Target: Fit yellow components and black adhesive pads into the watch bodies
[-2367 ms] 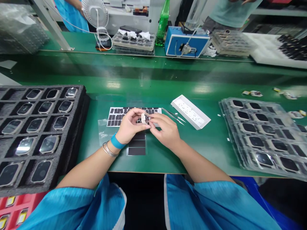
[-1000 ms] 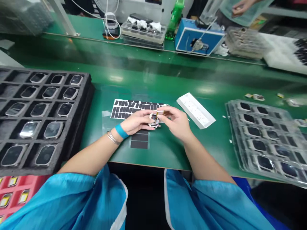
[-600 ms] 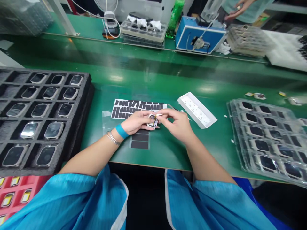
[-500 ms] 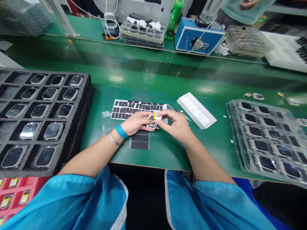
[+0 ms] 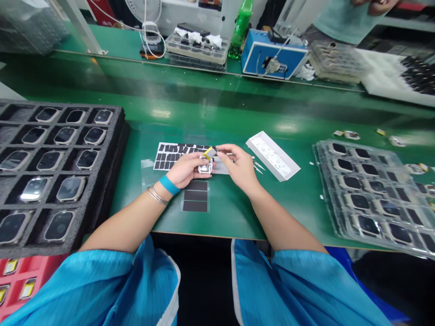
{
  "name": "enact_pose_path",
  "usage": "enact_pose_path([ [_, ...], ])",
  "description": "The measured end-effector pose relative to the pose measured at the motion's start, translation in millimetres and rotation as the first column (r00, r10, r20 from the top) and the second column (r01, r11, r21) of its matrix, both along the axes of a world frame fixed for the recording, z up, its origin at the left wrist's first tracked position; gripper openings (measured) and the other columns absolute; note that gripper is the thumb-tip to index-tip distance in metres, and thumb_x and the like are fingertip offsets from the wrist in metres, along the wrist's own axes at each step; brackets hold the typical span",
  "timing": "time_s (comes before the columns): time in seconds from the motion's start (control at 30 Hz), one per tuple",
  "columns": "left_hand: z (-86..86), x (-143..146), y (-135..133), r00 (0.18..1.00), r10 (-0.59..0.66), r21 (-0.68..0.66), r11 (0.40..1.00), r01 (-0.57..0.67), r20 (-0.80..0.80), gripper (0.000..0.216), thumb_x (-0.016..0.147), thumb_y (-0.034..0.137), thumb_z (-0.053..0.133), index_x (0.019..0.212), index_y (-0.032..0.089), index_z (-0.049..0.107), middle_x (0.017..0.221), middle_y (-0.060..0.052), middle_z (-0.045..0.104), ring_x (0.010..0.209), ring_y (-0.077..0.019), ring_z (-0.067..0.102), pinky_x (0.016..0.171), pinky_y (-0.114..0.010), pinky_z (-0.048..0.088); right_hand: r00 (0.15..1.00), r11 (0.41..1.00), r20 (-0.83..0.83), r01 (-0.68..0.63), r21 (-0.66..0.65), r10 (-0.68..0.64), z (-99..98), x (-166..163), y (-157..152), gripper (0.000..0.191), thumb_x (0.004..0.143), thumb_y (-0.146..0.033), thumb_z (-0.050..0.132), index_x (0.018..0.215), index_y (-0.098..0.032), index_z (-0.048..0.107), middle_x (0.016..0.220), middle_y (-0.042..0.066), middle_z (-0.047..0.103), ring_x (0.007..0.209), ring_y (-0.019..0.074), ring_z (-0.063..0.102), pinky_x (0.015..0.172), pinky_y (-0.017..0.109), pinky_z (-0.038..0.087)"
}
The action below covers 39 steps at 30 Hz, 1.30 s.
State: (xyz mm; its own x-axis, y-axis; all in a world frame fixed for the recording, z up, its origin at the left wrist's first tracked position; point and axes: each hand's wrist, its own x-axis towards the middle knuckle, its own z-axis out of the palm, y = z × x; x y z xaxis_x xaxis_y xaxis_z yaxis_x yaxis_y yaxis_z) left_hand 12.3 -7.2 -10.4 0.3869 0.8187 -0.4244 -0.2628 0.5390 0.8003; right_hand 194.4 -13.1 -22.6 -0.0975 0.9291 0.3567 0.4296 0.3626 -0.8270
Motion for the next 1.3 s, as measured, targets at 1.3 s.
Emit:
enact_pose_path([
  [1.3, -1.5, 13, -4, 0.989, 0.145, 0.121, 0.983, -0.141, -0.022, 0.026, 0.069, 0.017, 0.073, 0.095, 0.016, 0.07, 0.081, -0.001, 0.069, 0.071, -0.0115, 0.065, 0.061, -0.024, 0.06, 0.975, 0.991, -0.202, -0.106, -0.081, 0.088, 1.9, -4, -10, 0.016, 0.073, -0.031, 0.076, 0.072, -0.021, 0.063, 0.079, 0.001, 0.07, 0.076, 0.019, 0.065, 0.076, 0.035, 0.052],
])
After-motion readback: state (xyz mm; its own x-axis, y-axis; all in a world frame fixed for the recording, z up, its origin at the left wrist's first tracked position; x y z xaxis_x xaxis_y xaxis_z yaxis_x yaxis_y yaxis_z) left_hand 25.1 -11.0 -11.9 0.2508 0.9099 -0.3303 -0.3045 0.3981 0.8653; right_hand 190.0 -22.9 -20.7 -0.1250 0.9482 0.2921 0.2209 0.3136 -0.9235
